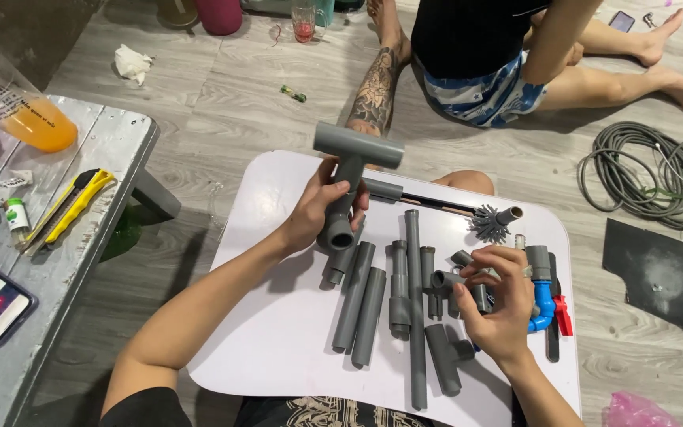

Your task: The person is assembling a structure using various PVC pipe segments, T-junctions, and elbow connectors on a small white surface.

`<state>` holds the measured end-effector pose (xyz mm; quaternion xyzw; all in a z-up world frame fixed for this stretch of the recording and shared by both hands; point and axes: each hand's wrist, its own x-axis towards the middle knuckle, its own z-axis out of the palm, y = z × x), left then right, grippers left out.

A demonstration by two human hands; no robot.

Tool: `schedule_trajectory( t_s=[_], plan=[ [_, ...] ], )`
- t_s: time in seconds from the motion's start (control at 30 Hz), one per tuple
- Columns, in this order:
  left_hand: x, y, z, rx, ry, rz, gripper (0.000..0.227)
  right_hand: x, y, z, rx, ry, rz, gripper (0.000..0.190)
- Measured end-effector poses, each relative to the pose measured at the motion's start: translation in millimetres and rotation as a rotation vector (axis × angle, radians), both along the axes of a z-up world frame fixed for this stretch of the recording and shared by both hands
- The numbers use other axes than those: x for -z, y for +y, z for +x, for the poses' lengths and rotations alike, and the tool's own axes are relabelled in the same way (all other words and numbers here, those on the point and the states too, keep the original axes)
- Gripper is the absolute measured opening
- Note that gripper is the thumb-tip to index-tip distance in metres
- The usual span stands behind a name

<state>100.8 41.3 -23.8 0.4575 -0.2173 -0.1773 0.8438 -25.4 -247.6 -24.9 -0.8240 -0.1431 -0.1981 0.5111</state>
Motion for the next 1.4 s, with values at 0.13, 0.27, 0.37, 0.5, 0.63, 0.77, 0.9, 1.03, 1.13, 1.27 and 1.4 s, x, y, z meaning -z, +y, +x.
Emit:
schedule_trajectory(
  t_s=[0.13, 0.27, 0.37, 0.5, 0.63, 0.77, 0.9, 1.03, 1.13, 1.27, 1.4],
  plan=[
    [-3, 0, -2, 0.020, 0.040, 0.066, 0.032, -2, 2, 0, 0.012, 0.027, -0.024, 0.036],
    [-6, 1, -1, -0.011, -0.001, 0.111, 0.036, 4, 1, 0, 0.011, 0.035, -0.069, 0.031],
    [-2, 0, 3, -0.038, -0.004, 0.114, 0.041, 6, -1, -1, -0.019, 0.033, -0.065, 0.032],
    [-7, 2, 4, -0.090, -0.074, 0.140, 0.045, 6, 0, -2, -0.051, 0.032, -0.069, 0.034],
    [5, 2, 11, -0.112, -0.083, 0.091, 0.042, 4, 2, -3, -0.047, 0.031, -0.084, 0.032],
    [6, 2, 12, -0.096, -0.070, 0.077, 0.035, 1, 4, -2, -0.027, 0.026, -0.112, 0.030],
    [-5, 1, 6, -0.076, -0.016, 0.077, 0.038, -1, 5, -3, -0.018, 0.035, -0.128, 0.028],
    [-6, 3, 6, -0.072, -0.019, 0.077, 0.043, -2, 6, -2, -0.023, 0.024, -0.125, 0.027],
    [3, 4, 10, -0.083, -0.041, -0.006, 0.042, -3, 6, -2, -0.023, 0.028, -0.118, 0.027],
    [1, 5, 11, -0.127, -0.062, 0.011, 0.041, -3, 5, -1, -0.023, 0.023, -0.137, 0.024],
    [5, 5, 14, -0.159, -0.175, 0.111, 0.041, -5, 7, -1, -0.022, 0.023, -0.137, 0.023]
  ],
)
